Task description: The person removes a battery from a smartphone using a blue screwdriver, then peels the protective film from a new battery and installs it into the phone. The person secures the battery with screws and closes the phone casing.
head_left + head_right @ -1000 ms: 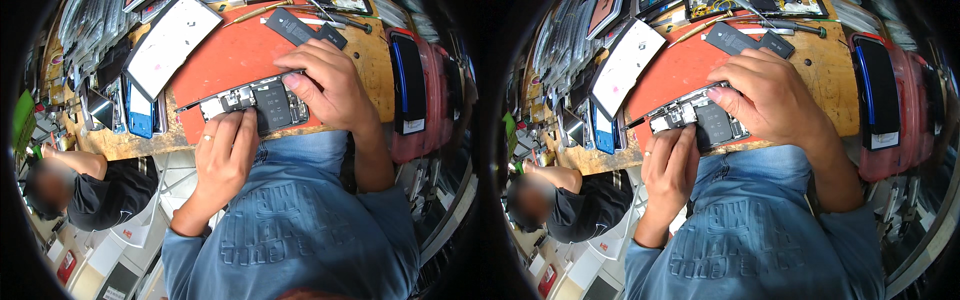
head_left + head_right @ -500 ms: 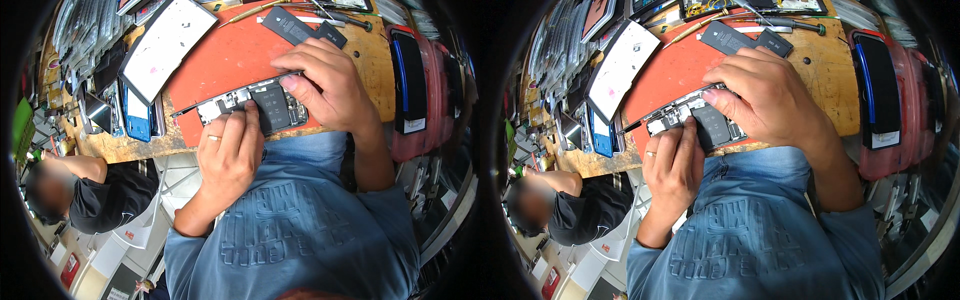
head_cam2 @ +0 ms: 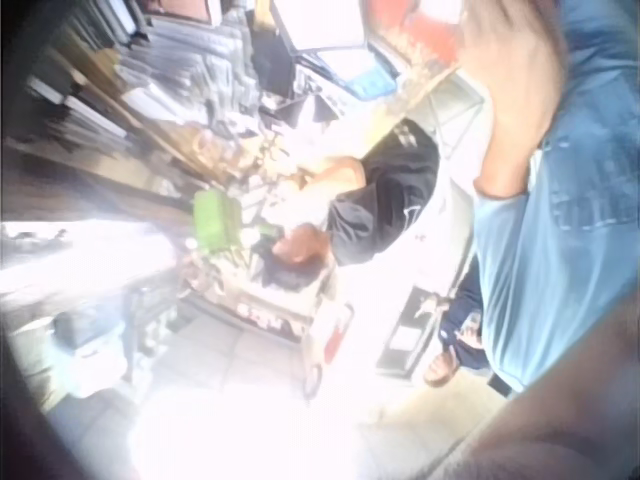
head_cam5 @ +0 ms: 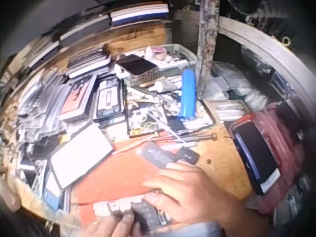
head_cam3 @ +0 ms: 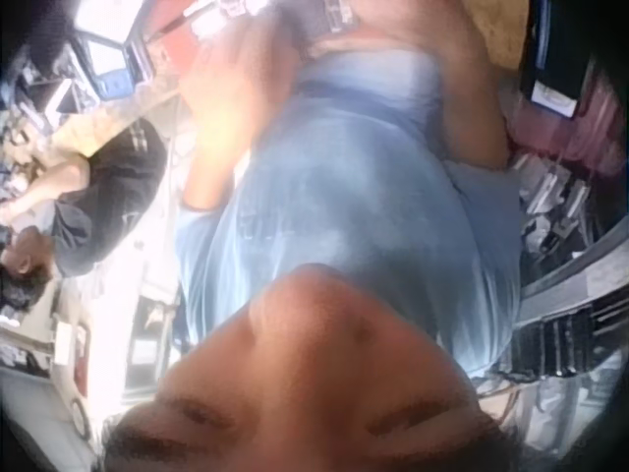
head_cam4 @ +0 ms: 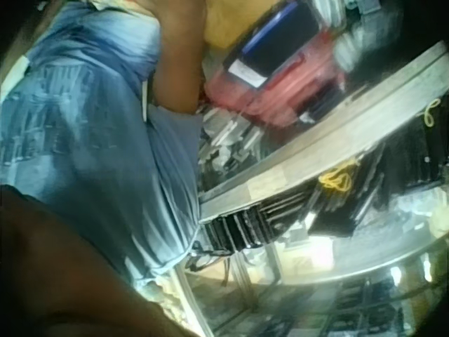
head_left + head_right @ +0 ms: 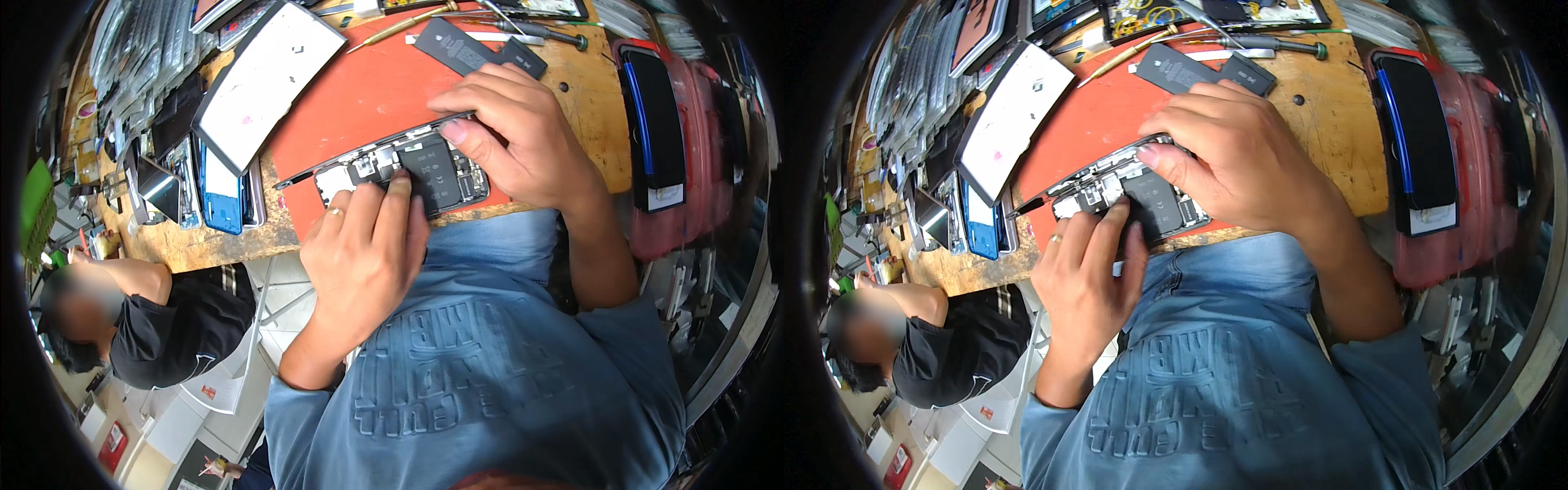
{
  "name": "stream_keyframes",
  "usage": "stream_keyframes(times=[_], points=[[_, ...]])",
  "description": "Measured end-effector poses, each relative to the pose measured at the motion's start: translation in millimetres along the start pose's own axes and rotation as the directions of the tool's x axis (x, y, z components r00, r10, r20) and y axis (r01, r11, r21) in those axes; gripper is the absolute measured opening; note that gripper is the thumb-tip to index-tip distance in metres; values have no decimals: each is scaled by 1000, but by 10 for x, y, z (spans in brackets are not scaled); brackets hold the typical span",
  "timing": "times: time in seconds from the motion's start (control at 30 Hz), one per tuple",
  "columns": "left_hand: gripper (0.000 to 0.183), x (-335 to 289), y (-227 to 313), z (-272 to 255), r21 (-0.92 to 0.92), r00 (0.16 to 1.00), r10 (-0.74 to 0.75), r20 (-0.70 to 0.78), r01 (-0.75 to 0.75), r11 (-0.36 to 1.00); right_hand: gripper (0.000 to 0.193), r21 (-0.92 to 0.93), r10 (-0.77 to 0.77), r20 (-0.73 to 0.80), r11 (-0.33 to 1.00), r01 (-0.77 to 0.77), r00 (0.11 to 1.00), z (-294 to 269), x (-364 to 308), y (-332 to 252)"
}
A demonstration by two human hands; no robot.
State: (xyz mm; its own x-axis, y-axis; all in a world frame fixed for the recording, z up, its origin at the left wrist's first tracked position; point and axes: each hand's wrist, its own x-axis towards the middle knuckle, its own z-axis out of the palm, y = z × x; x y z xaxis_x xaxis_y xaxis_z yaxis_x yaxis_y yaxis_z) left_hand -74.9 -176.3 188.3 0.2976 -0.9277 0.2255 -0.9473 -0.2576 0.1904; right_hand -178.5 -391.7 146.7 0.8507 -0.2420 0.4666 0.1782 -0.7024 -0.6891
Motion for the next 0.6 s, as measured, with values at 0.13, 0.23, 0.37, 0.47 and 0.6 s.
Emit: stream_keyframes(times=[0.13, 0.23, 0.37, 0.47, 0.6], points=[[28, 21, 88, 140, -182, 990, -24, -140, -2, 983, 19, 11, -7, -30, 1000, 7, 1000, 21, 11, 1], [26, 127, 141, 191, -227, 996, -19, -84, 0, 974, 19, 41, -19, -74, 999, 23, 997, 63, -6, 35], [26, 162, 95, 209, -115, 995, 28, -93, -39, 993, 18, 47, -21, -79, 999, 25, 997, 65, -5, 42], [22, 132, 85, 189, -108, 991, 42, -124, -55, 993, 17, 37, -14, -63, 999, 17, 998, 58, -13, 33], [21, -116, 133, 84, -204, 983, -84, -164, 50, 978, 19, 12, 6, 14, 1000, -6, 1000, -7, -12, -9]])
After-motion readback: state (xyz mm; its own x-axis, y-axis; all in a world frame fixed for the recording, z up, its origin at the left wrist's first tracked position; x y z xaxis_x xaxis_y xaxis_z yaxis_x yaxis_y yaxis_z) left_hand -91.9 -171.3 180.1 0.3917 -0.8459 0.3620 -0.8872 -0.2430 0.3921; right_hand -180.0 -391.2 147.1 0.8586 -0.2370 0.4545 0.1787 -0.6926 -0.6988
